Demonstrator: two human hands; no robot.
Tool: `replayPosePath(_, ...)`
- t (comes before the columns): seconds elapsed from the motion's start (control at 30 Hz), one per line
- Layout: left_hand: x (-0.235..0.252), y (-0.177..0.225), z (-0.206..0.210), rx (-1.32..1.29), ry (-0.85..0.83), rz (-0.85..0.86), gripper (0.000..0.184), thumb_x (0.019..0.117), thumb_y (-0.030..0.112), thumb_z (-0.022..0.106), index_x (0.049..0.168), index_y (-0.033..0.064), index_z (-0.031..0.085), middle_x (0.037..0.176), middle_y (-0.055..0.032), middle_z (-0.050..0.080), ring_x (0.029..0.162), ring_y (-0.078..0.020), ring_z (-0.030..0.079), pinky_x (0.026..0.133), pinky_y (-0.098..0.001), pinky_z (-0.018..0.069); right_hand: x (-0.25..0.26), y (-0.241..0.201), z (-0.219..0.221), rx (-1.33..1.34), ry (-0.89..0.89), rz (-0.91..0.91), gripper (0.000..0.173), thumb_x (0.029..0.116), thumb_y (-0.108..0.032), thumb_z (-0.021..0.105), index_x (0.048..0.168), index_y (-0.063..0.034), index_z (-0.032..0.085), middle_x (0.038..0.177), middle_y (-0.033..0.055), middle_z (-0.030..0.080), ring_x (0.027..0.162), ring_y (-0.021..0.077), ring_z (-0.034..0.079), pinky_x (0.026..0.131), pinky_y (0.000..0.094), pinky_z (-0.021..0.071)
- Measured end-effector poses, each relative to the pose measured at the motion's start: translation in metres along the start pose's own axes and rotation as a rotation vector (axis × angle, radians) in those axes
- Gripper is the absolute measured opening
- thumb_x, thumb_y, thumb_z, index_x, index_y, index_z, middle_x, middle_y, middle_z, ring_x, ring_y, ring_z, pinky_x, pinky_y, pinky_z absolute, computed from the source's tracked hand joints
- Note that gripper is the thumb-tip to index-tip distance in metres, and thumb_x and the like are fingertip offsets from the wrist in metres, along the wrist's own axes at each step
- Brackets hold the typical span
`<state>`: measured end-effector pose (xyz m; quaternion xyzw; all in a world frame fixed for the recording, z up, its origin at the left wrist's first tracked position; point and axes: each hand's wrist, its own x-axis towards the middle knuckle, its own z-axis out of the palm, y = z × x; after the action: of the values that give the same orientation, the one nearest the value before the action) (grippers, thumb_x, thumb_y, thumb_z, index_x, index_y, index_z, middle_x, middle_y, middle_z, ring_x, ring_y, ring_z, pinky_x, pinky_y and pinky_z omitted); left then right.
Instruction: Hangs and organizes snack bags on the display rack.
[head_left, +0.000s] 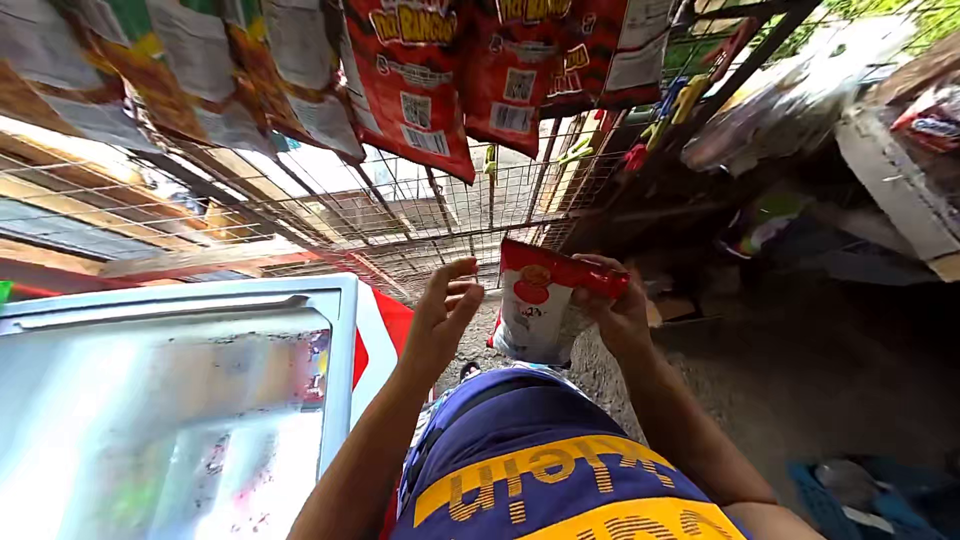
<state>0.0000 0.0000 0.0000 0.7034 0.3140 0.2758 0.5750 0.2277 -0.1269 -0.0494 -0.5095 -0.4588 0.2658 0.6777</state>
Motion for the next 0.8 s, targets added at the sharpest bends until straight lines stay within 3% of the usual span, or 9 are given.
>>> replayPosePath(0.07, 0.012, -0.006, 0.017, -0.058, 0.005, -0.045, 0.044, 0.0984, 0.021, 0.063, 0.138, 0.0047, 0.056, 0.132, -0.0053, 0.064, 0.111, -0.0116, 0.065, 0.094, -0.0335, 0.0563, 0.006, 0.005, -0.011, 0.003, -0.086, -0.024, 0.038, 0.0968, -0.035, 0.07, 0.133, -0.0254, 0.064, 0.126, -0.013, 0.067, 0.103, -0.0004, 0.066, 0.088, 0.0223, 0.0588)
replayPosePath(0.17, 0.023, -0.007, 0.039, -0.246, 0.041, -0.087, 0.02, 0.0964, 0.005, 0.066, 0.116, 0.0067, 0.067, 0.1, 0.0031, 0.074, 0.09, -0.0049, 0.07, 0.086, -0.027, 0.0591, 0.012, 0.009, -0.03, 0.012, -0.167, -0.01, 0.037, 0.0982, -0.033, 0.069, 0.133, -0.0227, 0.064, 0.126, -0.01, 0.069, 0.106, 0.0019, 0.067, 0.091, 0.0238, 0.0585)
replayPosePath(0.23, 0.029, -0.009, 0.05, -0.301, 0.062, -0.064, 0.018, 0.0946, 0.001, 0.067, 0.111, 0.0085, 0.07, 0.093, 0.0053, 0.074, 0.084, -0.0037, 0.07, 0.083, -0.0255, 0.0599, 0.017, 0.012, -0.044, 0.026, -0.199, 0.012, 0.036, 0.0983, -0.031, 0.069, 0.133, -0.0224, 0.063, 0.127, -0.0095, 0.068, 0.107, 0.0024, 0.067, 0.091, 0.0235, 0.0583)
replayPosePath(0.37, 0.044, -0.012, 0.073, -0.354, 0.046, 0.014, 0.015, 0.0964, 0.002, 0.065, 0.108, 0.0076, 0.072, 0.104, 0.0014, 0.073, 0.09, -0.0064, 0.069, 0.083, -0.0262, 0.0596, 0.027, 0.022, -0.071, 0.047, -0.289, 0.02, 0.036, 0.0989, -0.027, 0.068, 0.135, -0.024, 0.063, 0.129, -0.0076, 0.068, 0.113, 0.0059, 0.067, 0.095, 0.0258, 0.0578)
replayPosePath(0.5, 0.054, -0.023, 0.086, -0.273, 0.094, 0.16, 0.008, 0.093, 0.0, 0.069, 0.1, 0.0013, 0.073, 0.1, -0.004, 0.072, 0.092, -0.0101, 0.069, 0.084, -0.0285, 0.0604, 0.044, 0.033, -0.088, 0.043, -0.382, 0.036, 0.034, 0.0996, -0.027, 0.067, 0.133, -0.0219, 0.064, 0.127, -0.0048, 0.07, 0.114, 0.009, 0.067, 0.098, 0.0281, 0.0567)
replayPosePath(0.73, 0.037, -0.041, 0.063, -0.082, 0.19, 0.17, 0.01, 0.0897, -0.001, 0.074, 0.099, -0.0031, 0.074, 0.099, -0.0081, 0.071, 0.087, -0.0101, 0.07, 0.078, -0.0262, 0.0619, 0.07, 0.049, -0.078, 0.085, -0.485, 0.123, 0.031, 0.0992, -0.024, 0.068, 0.13, -0.0198, 0.066, 0.125, -0.0023, 0.072, 0.114, 0.0115, 0.068, 0.097, 0.0289, 0.0575)
replayPosePath(0.8, 0.034, -0.043, 0.056, -0.044, 0.23, 0.2, 0.01, 0.0907, -0.002, 0.072, 0.1, -0.0041, 0.073, 0.099, -0.009, 0.072, 0.089, -0.0111, 0.071, 0.081, -0.0278, 0.0623, 0.079, 0.055, -0.072, 0.098, -0.558, 0.152, 0.032, 0.1004, -0.035, 0.065, 0.13, -0.0224, 0.067, 0.127, -0.0035, 0.071, 0.114, 0.0103, 0.068, 0.096, 0.0285, 0.0576)
